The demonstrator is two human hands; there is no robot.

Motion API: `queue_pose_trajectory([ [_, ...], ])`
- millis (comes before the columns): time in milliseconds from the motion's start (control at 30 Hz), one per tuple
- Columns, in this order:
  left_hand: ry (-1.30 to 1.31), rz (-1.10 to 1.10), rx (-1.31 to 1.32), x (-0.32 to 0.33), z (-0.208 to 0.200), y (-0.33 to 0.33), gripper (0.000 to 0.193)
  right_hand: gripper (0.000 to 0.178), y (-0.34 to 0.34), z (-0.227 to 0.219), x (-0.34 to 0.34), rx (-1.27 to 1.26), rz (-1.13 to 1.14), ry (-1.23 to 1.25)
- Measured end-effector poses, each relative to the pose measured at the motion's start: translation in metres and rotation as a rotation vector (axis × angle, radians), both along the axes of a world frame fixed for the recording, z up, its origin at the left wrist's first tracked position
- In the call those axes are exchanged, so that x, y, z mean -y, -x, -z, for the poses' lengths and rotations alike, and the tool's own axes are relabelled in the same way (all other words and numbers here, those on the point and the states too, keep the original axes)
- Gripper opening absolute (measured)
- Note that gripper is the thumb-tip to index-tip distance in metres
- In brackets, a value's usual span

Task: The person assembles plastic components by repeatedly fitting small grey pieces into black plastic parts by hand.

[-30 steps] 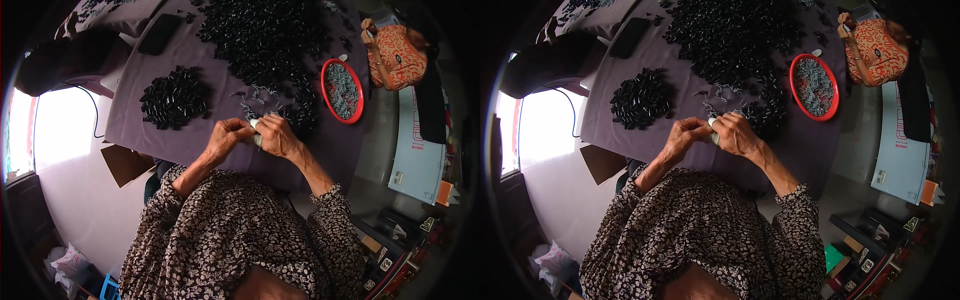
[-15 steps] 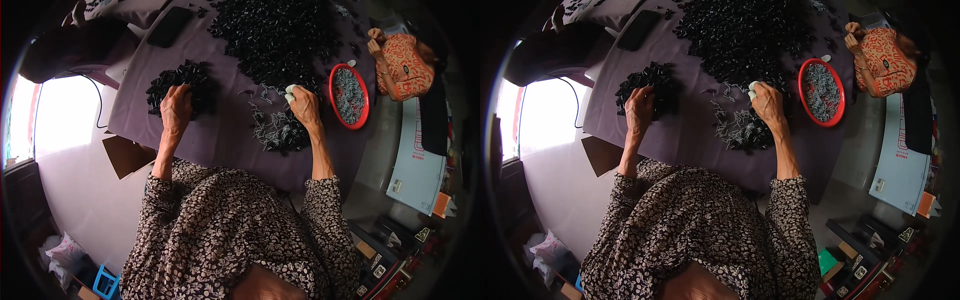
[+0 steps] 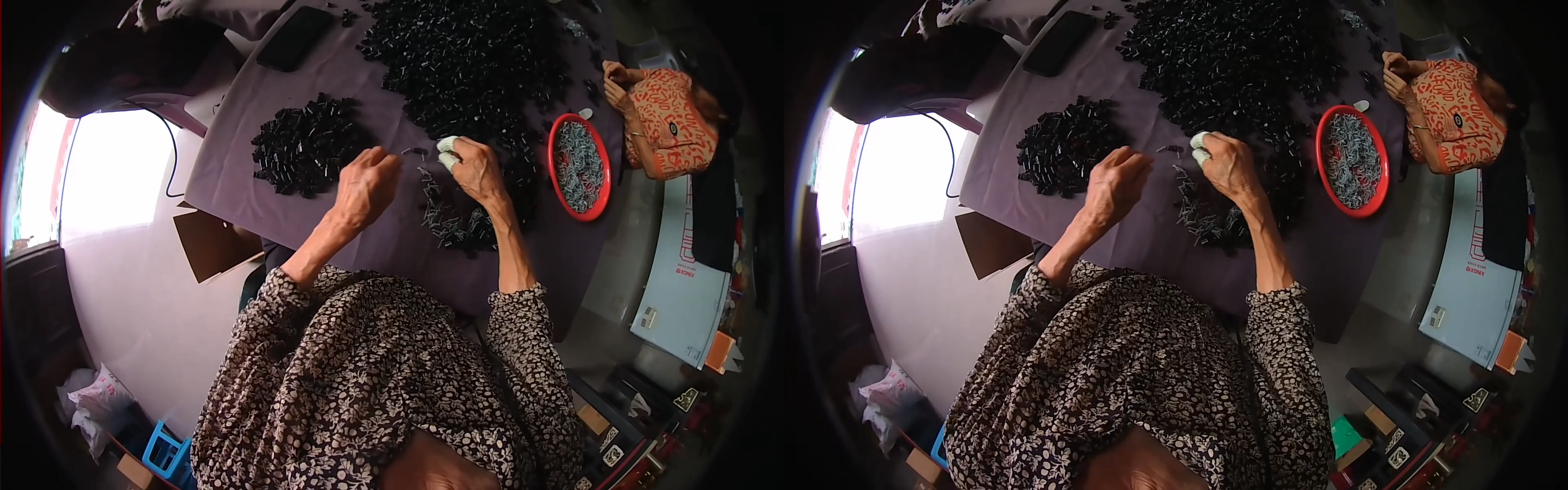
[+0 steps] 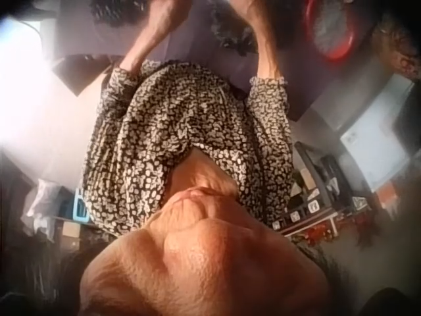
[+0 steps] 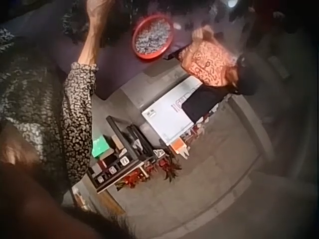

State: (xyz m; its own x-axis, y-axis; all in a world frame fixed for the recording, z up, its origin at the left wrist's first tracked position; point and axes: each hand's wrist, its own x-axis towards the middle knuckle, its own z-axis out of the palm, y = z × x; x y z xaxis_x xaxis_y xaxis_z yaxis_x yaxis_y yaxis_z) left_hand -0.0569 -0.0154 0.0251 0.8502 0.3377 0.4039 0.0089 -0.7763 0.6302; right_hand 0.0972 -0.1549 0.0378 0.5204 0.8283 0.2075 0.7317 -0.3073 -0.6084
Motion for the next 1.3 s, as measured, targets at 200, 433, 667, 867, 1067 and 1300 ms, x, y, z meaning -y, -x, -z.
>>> queue_pose_trajectory([
  [200, 0.046, 0.004, -0.071, 0.0, 0.011, -0.026, 0.014, 0.008, 0.009, 0.016, -0.027, 0.229, -0.069, 0.07],
  [433, 0.749, -0.043, -0.219, -0.002, -0.005, -0.036, 0.022, 0.008, 0.001, 0.008, -0.021, -0.048, -0.006, -0.016],
  [667, 1.512, -0.002, -0.003, -0.01, -0.005, -0.038, 0.019, 0.015, 0.008, -0.018, -0.03, -0.413, 0.006, -0.111],
  [867, 1.493, -0.01, 0.115, -0.027, -0.009, -0.027, 0.013, 0.009, 0.007, 0.012, -0.04, 0.158, -0.17, -0.08],
  [1067, 1.538, 0.052, 0.166, -0.025, -0.013, -0.022, 0.013, 0.003, 0.004, 0.019, -0.044, 0.368, -0.3, 0.008],
  [1300, 1.607, 0.18, 0.143, -0.019, -0.017, -0.02, 0.014, 0.01, 0.011, -0.03, -0.027, -0.749, 0.007, -0.226],
])
